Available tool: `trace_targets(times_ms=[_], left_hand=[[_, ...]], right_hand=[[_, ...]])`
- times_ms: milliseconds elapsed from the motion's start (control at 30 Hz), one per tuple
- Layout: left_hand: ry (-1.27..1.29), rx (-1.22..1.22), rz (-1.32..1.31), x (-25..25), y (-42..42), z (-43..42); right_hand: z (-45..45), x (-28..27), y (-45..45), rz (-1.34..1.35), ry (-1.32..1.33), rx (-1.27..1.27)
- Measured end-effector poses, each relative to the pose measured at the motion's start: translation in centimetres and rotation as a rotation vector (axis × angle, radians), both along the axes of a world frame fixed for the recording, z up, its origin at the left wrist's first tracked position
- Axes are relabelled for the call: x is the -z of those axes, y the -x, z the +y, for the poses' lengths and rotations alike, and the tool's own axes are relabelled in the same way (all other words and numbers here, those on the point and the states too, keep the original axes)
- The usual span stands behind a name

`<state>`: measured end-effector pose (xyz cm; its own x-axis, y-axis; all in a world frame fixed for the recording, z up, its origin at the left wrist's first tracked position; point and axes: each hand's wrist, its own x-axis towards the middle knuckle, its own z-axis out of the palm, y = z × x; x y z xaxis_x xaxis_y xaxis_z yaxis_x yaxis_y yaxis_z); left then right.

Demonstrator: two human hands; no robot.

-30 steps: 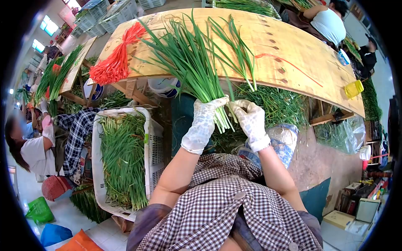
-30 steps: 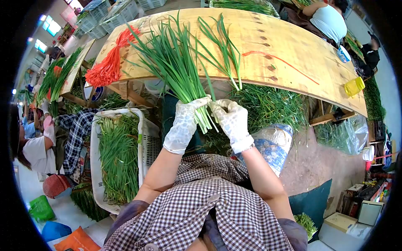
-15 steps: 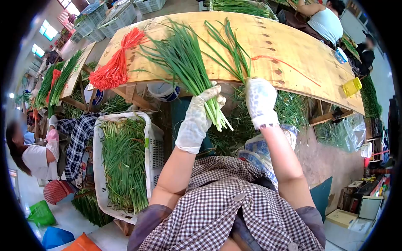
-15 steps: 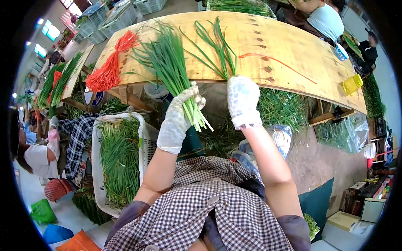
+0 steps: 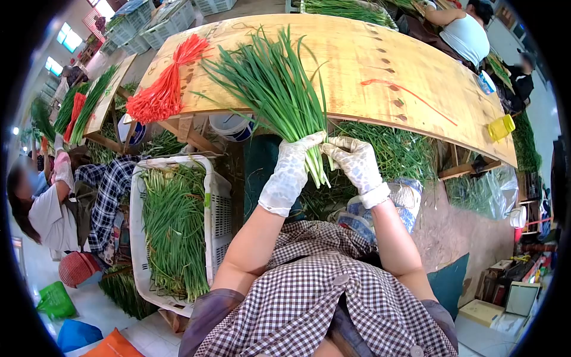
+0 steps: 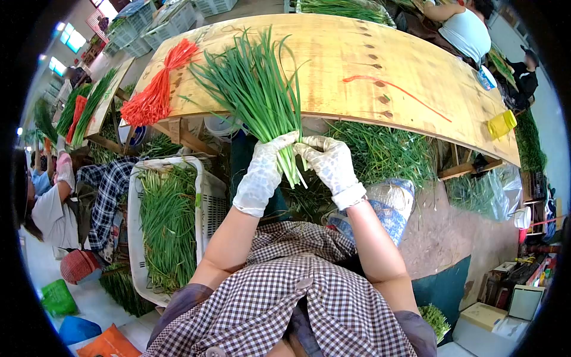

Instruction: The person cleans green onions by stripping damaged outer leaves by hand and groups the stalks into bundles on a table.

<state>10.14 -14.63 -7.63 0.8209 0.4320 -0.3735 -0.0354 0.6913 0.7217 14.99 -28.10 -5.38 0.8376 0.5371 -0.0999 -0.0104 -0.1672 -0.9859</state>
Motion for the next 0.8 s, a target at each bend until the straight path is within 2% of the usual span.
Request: trace_targets(times_ms=[33, 133, 167, 233, 267, 300, 367, 433, 500, 533, 567, 633, 700, 733, 800], left_hand=[[-0.046, -0.046, 0.056, -0.2, -0.1, -0.2], [0.023, -0.133, 0.006, -0.5, -0.4, 0.3], [0.060, -0.182, -0.019, -0.2, -0.4, 0.7], [0.047, -0.099, -0.074, 1.2, -0.7, 2.9], [0.051, -0.081, -0.094, 1.5, -0.6, 3.5], [0.055, -0.062, -0.113, 1.2, -0.3, 3.9], [0.032, -0.038, -0.092, 0.2, 0.3, 4.5], [0.008, 0.027, -0.098, 0.4, 0.9, 4.9], [0.003, 0.041, -0.100, 0.9, 1.0, 4.8], [0.008, 0.050, -0.091, 1.0, 1.0, 4.6], [0.011, 0.058, -0.086, 1.0, 1.0, 4.4], [-0.006, 0.033, -0.051, 0.6, 1.2, 3.6], [-0.134, 0.059, 0.037, 0.4, 1.8, 2.5], [-0.164, 0.059, 0.009, 0.8, 2.0, 1.9], [-0.017, 0.065, 0.017, 0.6, 2.3, 0.8]], right_hand=[[0.1, 0.3, 0.1, 0.000, -0.002, 0.001], [0.0, 0.2, 0.9, -0.466, 0.133, 0.208], [-0.6, 0.1, 1.3, -0.466, 0.133, 0.205], [-2.5, 0.1, 2.2, -0.427, 0.281, 0.195], [-3.9, -0.1, 2.7, -0.408, 0.367, 0.091], [-5.5, 0.9, 2.7, -0.434, 0.499, 0.025], [-9.0, 4.9, 1.0, -0.326, 1.069, -0.233], [-10.6, 7.0, -0.3, -0.407, 1.324, -0.310], [-9.5, 8.5, -1.5, -0.422, 0.793, 0.010], [-8.1, 7.7, -1.8, -0.347, 0.381, 0.026], [-6.5, 6.7, -1.9, -0.037, 0.046, -0.032], [-2.9, 3.6, -1.3, 0.259, -0.086, -0.101], [-0.8, 2.6, -1.3, 0.296, -0.169, -0.113], [-0.3, 1.6, -1.0, 0.288, -0.104, -0.143], [0.4, 0.5, 0.6, 0.223, -0.023, -0.176]])
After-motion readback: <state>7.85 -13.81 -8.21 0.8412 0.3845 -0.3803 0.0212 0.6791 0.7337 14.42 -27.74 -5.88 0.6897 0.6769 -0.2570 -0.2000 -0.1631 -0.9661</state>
